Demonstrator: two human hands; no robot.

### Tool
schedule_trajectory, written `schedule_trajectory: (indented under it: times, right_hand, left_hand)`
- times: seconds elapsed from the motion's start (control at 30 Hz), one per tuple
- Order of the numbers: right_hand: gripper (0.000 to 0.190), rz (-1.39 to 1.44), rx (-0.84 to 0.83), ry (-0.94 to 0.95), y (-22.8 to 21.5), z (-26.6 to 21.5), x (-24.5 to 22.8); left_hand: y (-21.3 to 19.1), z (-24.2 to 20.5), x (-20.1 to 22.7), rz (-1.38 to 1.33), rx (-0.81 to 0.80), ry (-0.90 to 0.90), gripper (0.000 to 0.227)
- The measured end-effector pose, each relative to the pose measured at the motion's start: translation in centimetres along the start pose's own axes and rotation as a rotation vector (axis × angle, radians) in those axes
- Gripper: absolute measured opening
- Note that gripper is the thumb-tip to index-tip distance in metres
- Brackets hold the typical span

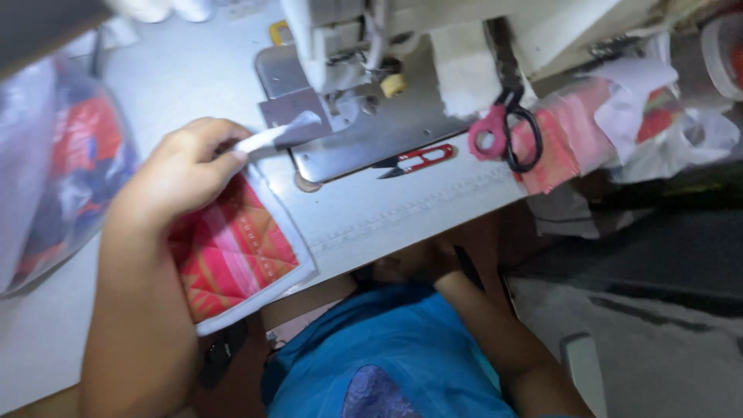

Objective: Sewing and finishing small patterned fabric pieces using an industrial sewing machine and trimming excess thread with scissors.

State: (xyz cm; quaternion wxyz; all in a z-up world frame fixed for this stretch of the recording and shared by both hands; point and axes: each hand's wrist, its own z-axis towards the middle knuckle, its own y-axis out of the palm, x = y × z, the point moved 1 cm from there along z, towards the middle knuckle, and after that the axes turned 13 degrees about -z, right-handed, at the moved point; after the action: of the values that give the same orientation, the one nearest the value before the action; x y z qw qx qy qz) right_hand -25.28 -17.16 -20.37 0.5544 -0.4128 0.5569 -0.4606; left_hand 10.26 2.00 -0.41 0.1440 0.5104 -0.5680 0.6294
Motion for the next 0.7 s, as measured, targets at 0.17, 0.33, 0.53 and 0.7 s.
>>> schedule_trajectory:
  times: [0.17, 0.33, 0.53, 0.7]
  right_hand:
    - [0.050, -0.201, -0.361, 0.277, -0.5, -1.2, 3.9]
    - [0.042, -0.419, -0.706, 0.617, 0.8, -6.7, 10.0]
    - [0.038, -0.054, -0.836, 0.675, -0.2, -0.8, 1.5]
    - [0.053, 0.567, -0.391, 0.066, -17.8, 2.0, -8.8]
  left_hand:
    - [-0.2, -0.2, 0.2, -0.090, 0.069, 0.104, 0.021]
    - [-0.1, -0.1, 0.0, -0.150, 0.139, 0.089, 0.014]
    - [1.1, -0.1, 0.9, -0.237, 0.129, 0.104, 0.008]
    - [2.0, 0.2, 1.2, -0.225, 0.117, 0.185, 0.007]
